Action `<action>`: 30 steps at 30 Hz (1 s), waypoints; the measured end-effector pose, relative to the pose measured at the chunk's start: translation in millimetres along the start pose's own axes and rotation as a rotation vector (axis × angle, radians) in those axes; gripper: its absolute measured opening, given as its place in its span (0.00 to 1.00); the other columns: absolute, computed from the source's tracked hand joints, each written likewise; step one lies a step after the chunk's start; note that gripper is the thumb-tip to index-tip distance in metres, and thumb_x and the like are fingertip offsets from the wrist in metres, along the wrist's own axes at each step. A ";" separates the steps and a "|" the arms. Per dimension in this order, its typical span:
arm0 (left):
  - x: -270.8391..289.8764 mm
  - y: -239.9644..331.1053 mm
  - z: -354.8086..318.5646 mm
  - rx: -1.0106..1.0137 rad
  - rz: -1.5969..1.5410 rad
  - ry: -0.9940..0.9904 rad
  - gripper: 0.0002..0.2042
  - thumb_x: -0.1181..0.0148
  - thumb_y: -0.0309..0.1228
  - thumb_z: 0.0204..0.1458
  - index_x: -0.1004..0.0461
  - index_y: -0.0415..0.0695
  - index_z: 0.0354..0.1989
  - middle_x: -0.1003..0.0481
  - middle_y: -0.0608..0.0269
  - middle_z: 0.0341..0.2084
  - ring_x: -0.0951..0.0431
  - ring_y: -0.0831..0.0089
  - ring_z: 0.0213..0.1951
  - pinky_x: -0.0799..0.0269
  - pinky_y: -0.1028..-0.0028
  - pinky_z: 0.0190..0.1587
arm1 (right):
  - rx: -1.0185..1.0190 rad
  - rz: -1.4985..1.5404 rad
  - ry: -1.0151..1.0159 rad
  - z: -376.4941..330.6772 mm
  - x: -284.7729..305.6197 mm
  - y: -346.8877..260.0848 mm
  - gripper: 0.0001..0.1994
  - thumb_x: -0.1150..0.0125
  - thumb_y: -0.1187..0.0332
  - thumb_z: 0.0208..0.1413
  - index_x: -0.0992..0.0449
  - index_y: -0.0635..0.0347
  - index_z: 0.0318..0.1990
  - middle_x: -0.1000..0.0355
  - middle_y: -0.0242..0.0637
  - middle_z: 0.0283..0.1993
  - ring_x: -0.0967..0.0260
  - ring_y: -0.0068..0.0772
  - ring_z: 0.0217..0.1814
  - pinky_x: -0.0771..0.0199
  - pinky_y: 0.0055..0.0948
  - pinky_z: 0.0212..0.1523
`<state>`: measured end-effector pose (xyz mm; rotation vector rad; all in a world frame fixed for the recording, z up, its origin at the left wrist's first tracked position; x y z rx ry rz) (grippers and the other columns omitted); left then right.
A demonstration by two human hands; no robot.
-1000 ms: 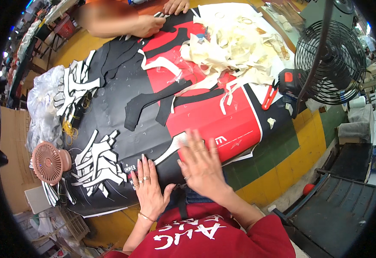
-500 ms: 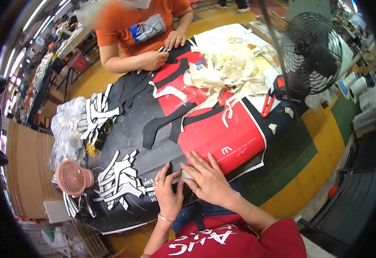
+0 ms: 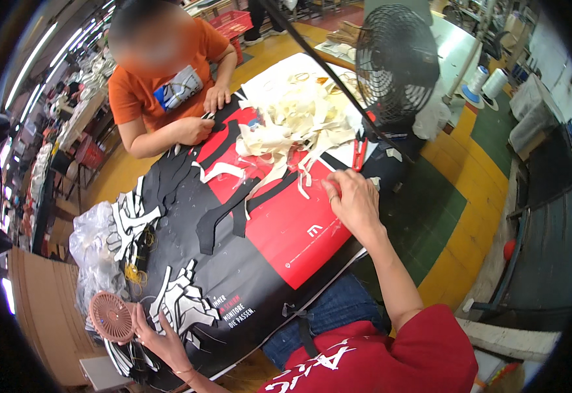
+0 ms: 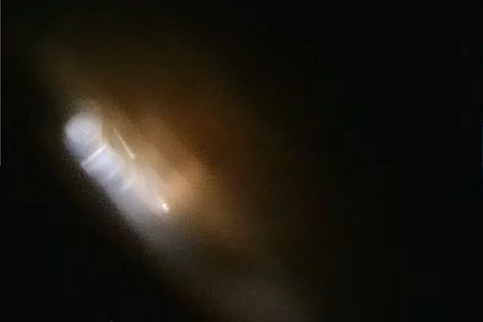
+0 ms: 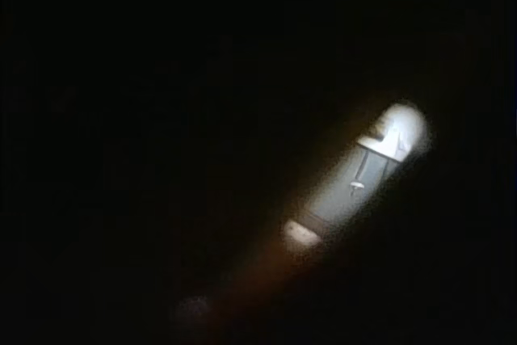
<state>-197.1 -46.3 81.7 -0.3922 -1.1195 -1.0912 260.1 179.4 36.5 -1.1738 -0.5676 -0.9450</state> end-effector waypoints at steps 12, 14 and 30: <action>-55.9 206.8 -81.4 -0.483 -0.645 -0.413 0.17 0.29 0.27 0.48 0.21 0.43 0.47 0.28 0.49 0.57 0.29 0.51 0.58 0.39 0.57 0.61 | -0.066 0.147 0.169 79.8 -17.3 41.9 0.15 0.33 0.59 0.58 0.20 0.65 0.36 0.23 0.44 0.34 0.22 0.43 0.32 0.25 0.39 0.36; -57.4 213.0 -74.9 -0.504 -0.648 -0.432 0.16 0.29 0.28 0.48 0.21 0.43 0.47 0.27 0.50 0.55 0.28 0.52 0.56 0.38 0.57 0.60 | -0.138 0.293 0.148 78.6 -18.5 52.1 0.15 0.34 0.59 0.58 0.21 0.66 0.36 0.22 0.46 0.35 0.23 0.43 0.31 0.26 0.39 0.36; -116.5 229.7 -87.3 -0.461 -0.572 -0.487 0.22 0.30 0.33 0.50 0.25 0.44 0.54 0.35 0.47 0.62 0.35 0.50 0.63 0.43 0.54 0.62 | 0.032 -0.032 0.149 79.1 -12.3 55.3 0.14 0.38 0.67 0.59 0.22 0.63 0.50 0.27 0.43 0.49 0.31 0.49 0.52 0.31 0.41 0.54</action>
Point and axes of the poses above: each hand's wrist, its own z-axis towards the middle knuckle, its own x-axis out of the back of the hand, y = z × x, the point moved 10 cm from there along z, towards the middle knuckle
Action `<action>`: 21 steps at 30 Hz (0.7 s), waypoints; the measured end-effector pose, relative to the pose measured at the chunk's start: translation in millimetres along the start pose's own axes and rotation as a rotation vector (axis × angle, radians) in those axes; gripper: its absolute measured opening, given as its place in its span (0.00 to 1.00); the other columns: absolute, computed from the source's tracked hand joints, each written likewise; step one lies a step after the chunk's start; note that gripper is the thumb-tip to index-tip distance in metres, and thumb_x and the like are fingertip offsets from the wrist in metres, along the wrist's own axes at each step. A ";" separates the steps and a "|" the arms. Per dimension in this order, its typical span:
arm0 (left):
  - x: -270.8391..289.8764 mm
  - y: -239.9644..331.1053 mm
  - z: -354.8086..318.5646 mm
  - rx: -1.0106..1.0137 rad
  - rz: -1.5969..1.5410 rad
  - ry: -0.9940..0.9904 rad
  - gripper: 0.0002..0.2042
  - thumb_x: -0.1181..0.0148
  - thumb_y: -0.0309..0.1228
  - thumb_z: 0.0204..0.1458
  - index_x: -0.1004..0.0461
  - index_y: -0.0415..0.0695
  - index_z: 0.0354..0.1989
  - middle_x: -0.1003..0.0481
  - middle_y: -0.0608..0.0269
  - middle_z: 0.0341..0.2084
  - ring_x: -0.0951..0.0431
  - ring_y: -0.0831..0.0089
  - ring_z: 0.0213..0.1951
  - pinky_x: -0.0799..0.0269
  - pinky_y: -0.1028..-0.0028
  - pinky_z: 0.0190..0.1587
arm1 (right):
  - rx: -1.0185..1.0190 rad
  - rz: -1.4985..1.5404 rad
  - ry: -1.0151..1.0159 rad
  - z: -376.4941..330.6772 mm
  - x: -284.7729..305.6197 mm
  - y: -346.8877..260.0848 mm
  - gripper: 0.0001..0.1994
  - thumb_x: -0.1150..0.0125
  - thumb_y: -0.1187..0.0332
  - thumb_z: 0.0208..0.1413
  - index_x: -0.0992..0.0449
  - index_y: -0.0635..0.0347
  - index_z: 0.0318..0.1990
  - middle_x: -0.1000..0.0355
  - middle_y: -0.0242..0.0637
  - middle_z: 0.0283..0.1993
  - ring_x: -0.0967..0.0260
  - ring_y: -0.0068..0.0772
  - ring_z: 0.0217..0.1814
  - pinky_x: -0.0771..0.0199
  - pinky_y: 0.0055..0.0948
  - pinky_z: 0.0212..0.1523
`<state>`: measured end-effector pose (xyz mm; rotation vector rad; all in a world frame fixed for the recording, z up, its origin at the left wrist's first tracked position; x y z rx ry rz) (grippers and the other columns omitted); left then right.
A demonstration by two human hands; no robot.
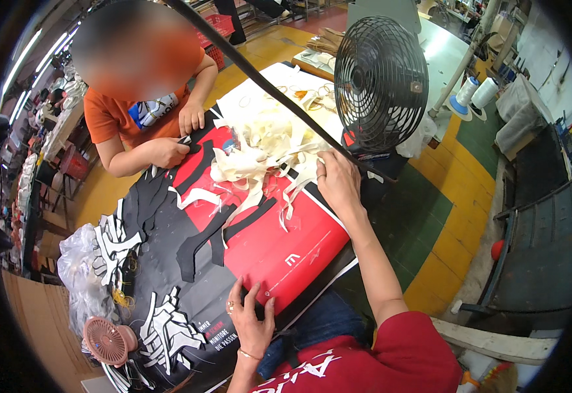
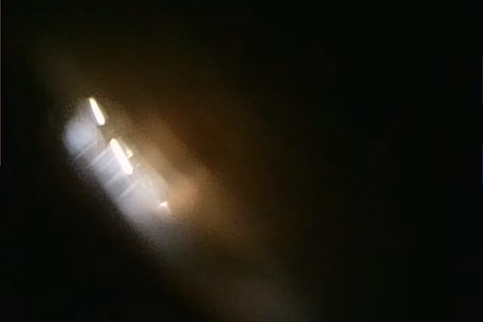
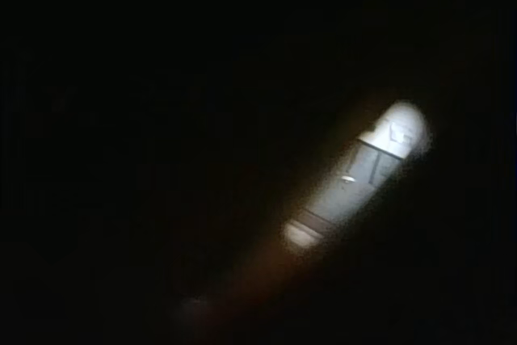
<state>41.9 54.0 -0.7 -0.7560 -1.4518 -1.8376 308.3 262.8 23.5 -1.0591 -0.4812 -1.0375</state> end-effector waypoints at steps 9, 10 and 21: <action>-6.1 -4.7 3.5 0.000 0.058 -0.002 0.17 0.32 0.33 0.50 0.23 0.47 0.50 0.32 0.49 0.60 0.34 0.52 0.63 0.46 0.55 0.64 | -0.014 -0.189 -0.160 26.4 -20.0 -10.8 0.14 0.31 0.60 0.53 0.20 0.56 0.44 0.30 0.40 0.42 0.35 0.45 0.51 0.40 0.43 0.56; -5.4 -4.0 4.5 0.002 0.048 0.000 0.17 0.32 0.32 0.50 0.22 0.47 0.49 0.32 0.50 0.60 0.34 0.52 0.63 0.45 0.55 0.63 | -0.019 -0.187 -0.188 27.2 -22.3 -10.8 0.13 0.30 0.60 0.53 0.19 0.55 0.43 0.30 0.40 0.42 0.35 0.45 0.51 0.40 0.43 0.57; -9.5 4.2 39.6 -0.058 -0.148 -0.041 0.16 0.33 0.29 0.51 0.22 0.46 0.49 0.29 0.52 0.56 0.29 0.55 0.57 0.39 0.57 0.61 | 0.025 -0.058 -0.116 62.1 -13.1 -25.9 0.15 0.38 0.74 0.50 0.24 0.59 0.48 0.28 0.46 0.49 0.31 0.49 0.55 0.32 0.43 0.56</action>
Point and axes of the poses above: each hand's wrist, its own z-axis towards the middle knuckle, its own x-axis out of the back of the hand, y = z × x, the point moved 10 cm from there along z, towards the middle knuckle
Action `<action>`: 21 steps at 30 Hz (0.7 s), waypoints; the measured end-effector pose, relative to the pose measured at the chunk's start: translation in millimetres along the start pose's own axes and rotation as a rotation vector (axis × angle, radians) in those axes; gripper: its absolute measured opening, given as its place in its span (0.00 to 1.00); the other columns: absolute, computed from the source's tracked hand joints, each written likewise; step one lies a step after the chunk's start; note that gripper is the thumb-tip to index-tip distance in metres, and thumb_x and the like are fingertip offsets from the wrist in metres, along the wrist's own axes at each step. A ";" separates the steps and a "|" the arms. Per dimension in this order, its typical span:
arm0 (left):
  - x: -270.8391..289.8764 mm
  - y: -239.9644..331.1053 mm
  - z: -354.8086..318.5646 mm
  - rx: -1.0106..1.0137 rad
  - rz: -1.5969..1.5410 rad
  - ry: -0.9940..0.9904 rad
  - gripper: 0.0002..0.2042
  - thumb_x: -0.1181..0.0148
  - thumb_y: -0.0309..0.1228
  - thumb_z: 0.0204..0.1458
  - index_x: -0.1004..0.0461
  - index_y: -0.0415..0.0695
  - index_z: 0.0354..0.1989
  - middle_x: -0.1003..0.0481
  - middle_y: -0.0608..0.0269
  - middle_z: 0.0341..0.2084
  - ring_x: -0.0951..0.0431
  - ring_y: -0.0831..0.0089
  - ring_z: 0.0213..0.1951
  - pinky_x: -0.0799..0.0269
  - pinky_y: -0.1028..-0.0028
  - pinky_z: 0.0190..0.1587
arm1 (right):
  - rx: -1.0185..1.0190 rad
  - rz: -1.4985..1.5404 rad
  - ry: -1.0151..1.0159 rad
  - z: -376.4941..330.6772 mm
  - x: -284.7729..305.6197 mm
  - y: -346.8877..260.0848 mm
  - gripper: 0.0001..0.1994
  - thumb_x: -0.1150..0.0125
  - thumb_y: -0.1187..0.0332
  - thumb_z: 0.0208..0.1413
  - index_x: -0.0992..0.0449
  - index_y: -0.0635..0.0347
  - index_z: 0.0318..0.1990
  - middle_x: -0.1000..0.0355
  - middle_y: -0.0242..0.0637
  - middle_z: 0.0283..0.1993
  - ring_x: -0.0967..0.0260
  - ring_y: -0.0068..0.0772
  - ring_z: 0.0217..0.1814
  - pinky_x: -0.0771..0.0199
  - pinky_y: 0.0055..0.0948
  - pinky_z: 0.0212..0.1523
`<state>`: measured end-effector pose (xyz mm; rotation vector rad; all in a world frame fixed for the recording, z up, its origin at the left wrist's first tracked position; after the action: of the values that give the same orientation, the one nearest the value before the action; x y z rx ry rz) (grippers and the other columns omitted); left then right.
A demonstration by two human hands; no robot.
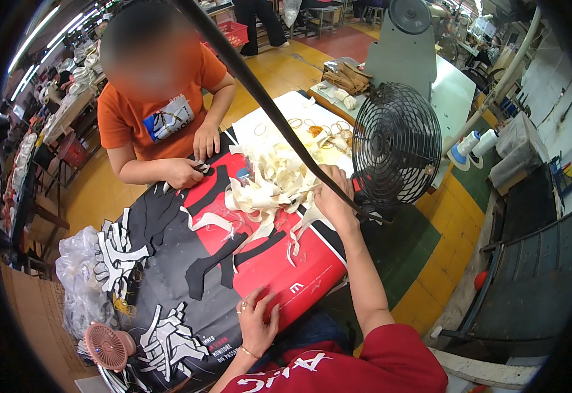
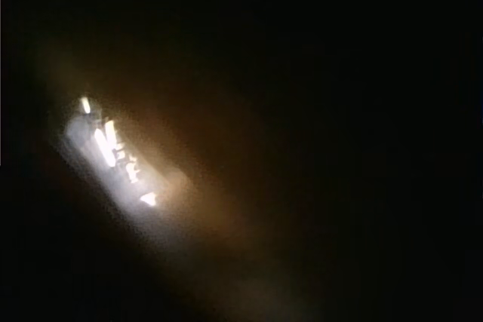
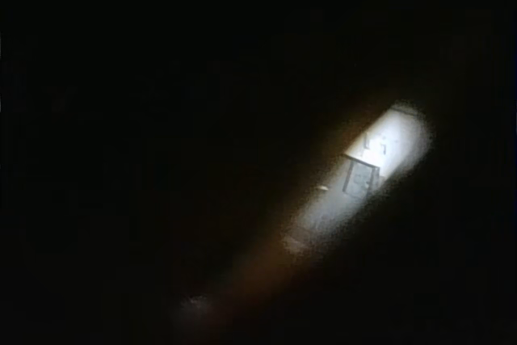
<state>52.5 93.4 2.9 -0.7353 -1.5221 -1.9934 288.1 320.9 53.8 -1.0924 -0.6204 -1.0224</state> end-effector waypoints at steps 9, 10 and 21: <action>11.6 10.6 17.7 -0.066 0.010 -0.060 0.19 0.34 0.30 0.52 0.25 0.45 0.53 0.31 0.51 0.59 0.30 0.53 0.59 0.39 0.56 0.62 | -0.056 0.118 -0.089 -19.0 8.5 -11.6 0.08 0.33 0.68 0.54 0.21 0.62 0.38 0.24 0.44 0.41 0.25 0.48 0.46 0.27 0.43 0.48; 12.2 15.7 31.0 -0.102 0.008 -0.052 0.20 0.34 0.30 0.52 0.26 0.45 0.55 0.32 0.51 0.60 0.31 0.52 0.59 0.40 0.55 0.63 | -0.080 0.192 -0.102 -25.3 11.5 -13.2 0.08 0.33 0.68 0.54 0.21 0.62 0.38 0.23 0.44 0.41 0.25 0.47 0.46 0.27 0.44 0.48; -34.8 -10.7 215.9 -0.261 0.336 -0.095 0.19 0.40 0.32 0.55 0.28 0.47 0.57 0.38 0.44 0.66 0.42 0.49 0.70 0.45 0.53 0.69 | -0.159 1.179 0.208 -78.0 56.5 -1.7 0.03 0.42 0.81 0.52 0.30 0.66 0.30 0.24 0.48 0.48 0.23 0.34 0.48 0.24 0.29 0.52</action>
<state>93.0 308.0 19.0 -1.1255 -1.1081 -1.9366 305.7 228.0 72.5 -1.2020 0.3078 -0.1340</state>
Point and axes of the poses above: each hand's wrist, its own z-axis towards the middle knuckle, its own x-axis out of the back of the hand, y = z × x, the point moved 10 cm from there along z, towards the middle knuckle
